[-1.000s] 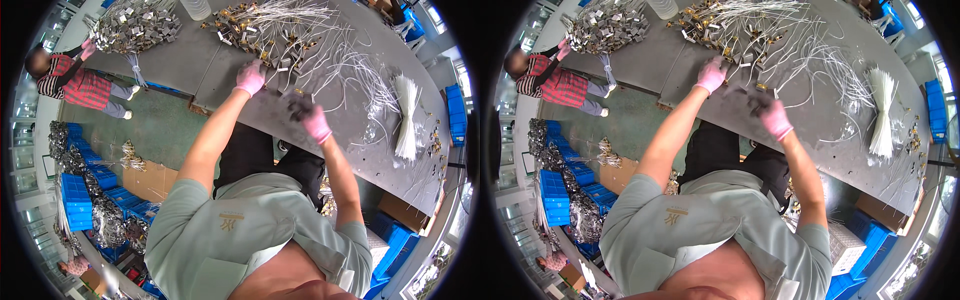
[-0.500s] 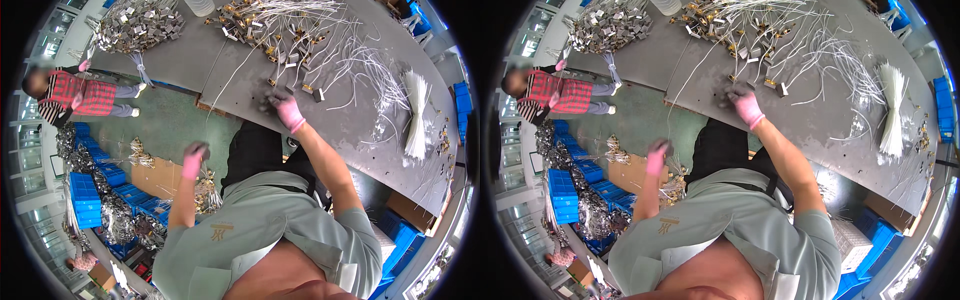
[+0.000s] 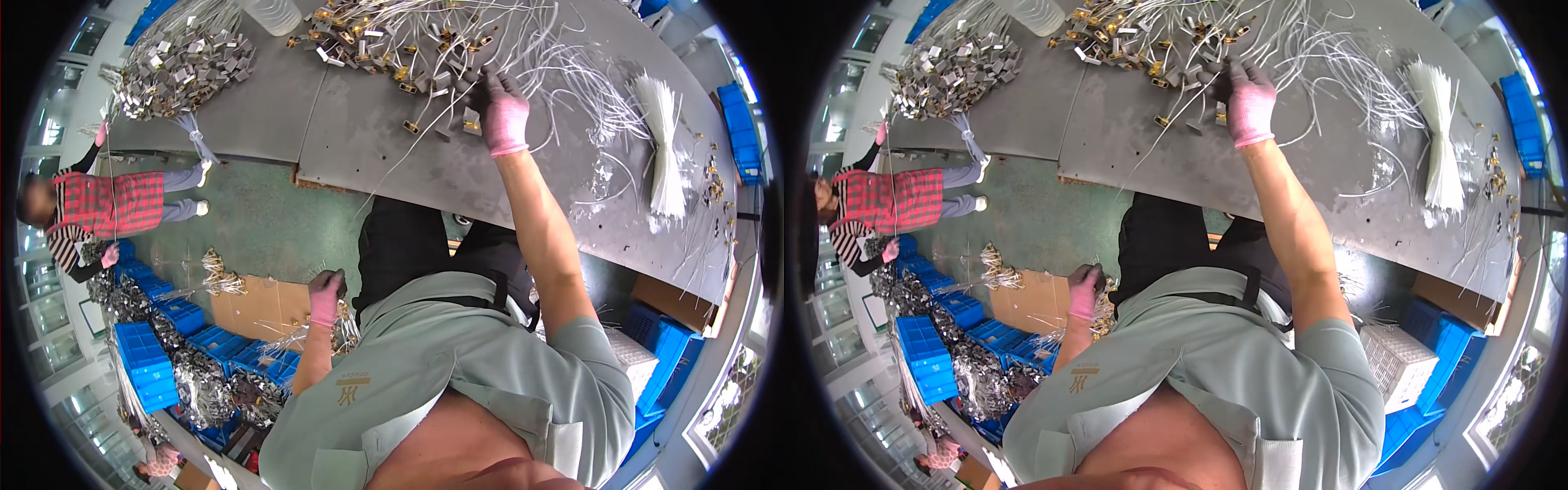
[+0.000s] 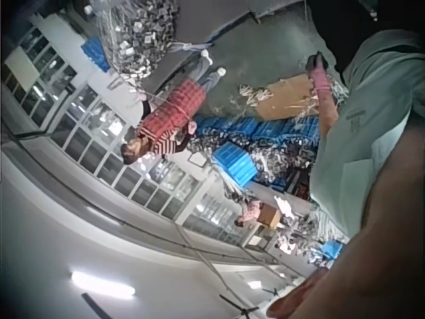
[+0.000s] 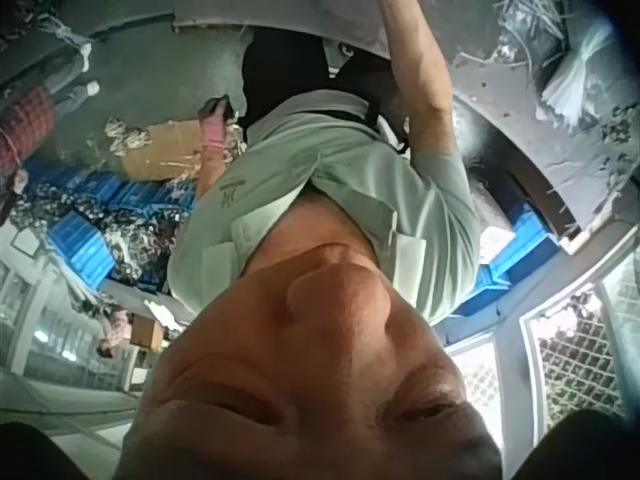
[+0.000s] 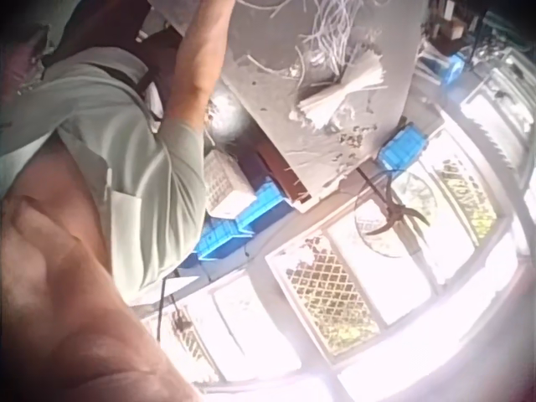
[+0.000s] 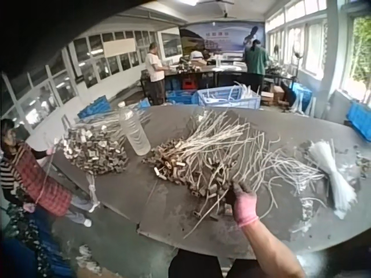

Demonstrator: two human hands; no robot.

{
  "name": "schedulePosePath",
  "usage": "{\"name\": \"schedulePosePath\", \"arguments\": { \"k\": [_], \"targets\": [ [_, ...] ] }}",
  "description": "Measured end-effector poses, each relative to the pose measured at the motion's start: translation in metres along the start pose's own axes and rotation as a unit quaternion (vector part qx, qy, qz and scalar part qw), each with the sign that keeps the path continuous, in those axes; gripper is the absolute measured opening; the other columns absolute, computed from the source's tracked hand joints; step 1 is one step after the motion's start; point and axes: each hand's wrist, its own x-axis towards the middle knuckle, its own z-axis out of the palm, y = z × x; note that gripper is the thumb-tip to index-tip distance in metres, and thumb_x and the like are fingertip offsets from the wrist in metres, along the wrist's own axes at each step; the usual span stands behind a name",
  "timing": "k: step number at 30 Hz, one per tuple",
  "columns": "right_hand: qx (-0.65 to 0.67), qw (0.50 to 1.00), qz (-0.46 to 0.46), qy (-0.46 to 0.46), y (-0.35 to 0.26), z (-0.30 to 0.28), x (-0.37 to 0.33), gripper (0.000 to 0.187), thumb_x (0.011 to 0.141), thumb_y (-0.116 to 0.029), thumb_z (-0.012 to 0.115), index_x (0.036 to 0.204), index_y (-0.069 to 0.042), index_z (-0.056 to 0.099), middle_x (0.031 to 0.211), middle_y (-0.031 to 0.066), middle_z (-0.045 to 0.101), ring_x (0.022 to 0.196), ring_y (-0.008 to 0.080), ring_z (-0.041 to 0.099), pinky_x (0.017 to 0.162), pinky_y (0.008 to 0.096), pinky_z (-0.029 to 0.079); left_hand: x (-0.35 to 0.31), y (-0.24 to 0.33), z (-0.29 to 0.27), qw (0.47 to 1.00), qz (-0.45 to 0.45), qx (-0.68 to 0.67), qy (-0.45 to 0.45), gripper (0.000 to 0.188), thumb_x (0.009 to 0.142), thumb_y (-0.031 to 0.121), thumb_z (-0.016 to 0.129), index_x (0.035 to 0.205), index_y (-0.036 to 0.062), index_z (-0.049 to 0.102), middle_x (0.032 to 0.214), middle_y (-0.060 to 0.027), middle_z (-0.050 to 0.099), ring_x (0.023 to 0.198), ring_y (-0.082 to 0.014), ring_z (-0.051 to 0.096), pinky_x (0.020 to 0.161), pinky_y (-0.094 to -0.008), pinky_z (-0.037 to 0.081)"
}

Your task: Sorting and bundling wire harnesses on a factory production floor.

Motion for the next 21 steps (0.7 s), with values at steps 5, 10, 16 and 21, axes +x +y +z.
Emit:
{"name": "schedulePosePath", "arguments": {
  "k": [5,10,16,21],
  "targets": [
    [-0.025,1.0,0.0,0.015,-0.008,-0.001,-0.013,0.027,0.094,-0.015,0.054,0.113,0.004,0.052,0.094,0.0157,0.066,0.078,0.0262,0.068,0.062,0.0326,0.055,0.004,0.001,-0.002,1.0,0.003,0.021,0.021,0.029,0.087,0.02,0.065,0.066,0.0015,0.056,0.056,-0.0005,0.051,0.048,-0.0075,0.041,0.046,-0.0246,0.032],
    [-0.188,0.961,0.133,-0.155,0.002,0.004,-0.04,0.024,0.09,-0.019,0.062,0.097,0.004,0.063,0.082,0.0118,0.067,0.068,0.0195,0.066,0.058,0.0285,0.053,0.008,0.017,0.003,0.98,0.135,0.148,-0.014,0.029,0.084,0.021,0.066,0.066,0.0005,0.055,0.055,-0.0017,0.049,0.049,-0.0079,0.042,0.047,-0.0261,0.034],
    [-0.213,0.964,0.082,-0.137,-0.036,0.009,-0.035,0.026,0.088,-0.024,0.067,0.085,0.001,0.065,0.065,0.0034,0.061,0.053,0.0079,0.056,0.049,0.0219,0.043,0.015,0.056,0.035,0.991,0.052,0.095,-0.074,0.028,0.086,0.022,0.063,0.071,-0.0005,0.056,0.053,-0.0016,0.047,0.051,-0.0096,0.045,0.048,-0.028,0.036],
    [-0.331,0.893,0.087,-0.293,0.004,0.02,-0.084,0.023,0.087,-0.021,0.067,0.08,0.001,0.063,0.065,0.0041,0.062,0.052,0.0103,0.058,0.049,0.0239,0.046,0.027,0.126,0.085,0.981,0.173,-0.008,-0.087,0.021,0.093,0.02,0.056,0.094,-0.001,0.058,0.066,-0.0025,0.052,0.05,-0.0107,0.045,0.048,-0.0275,0.038]
  ]
}}
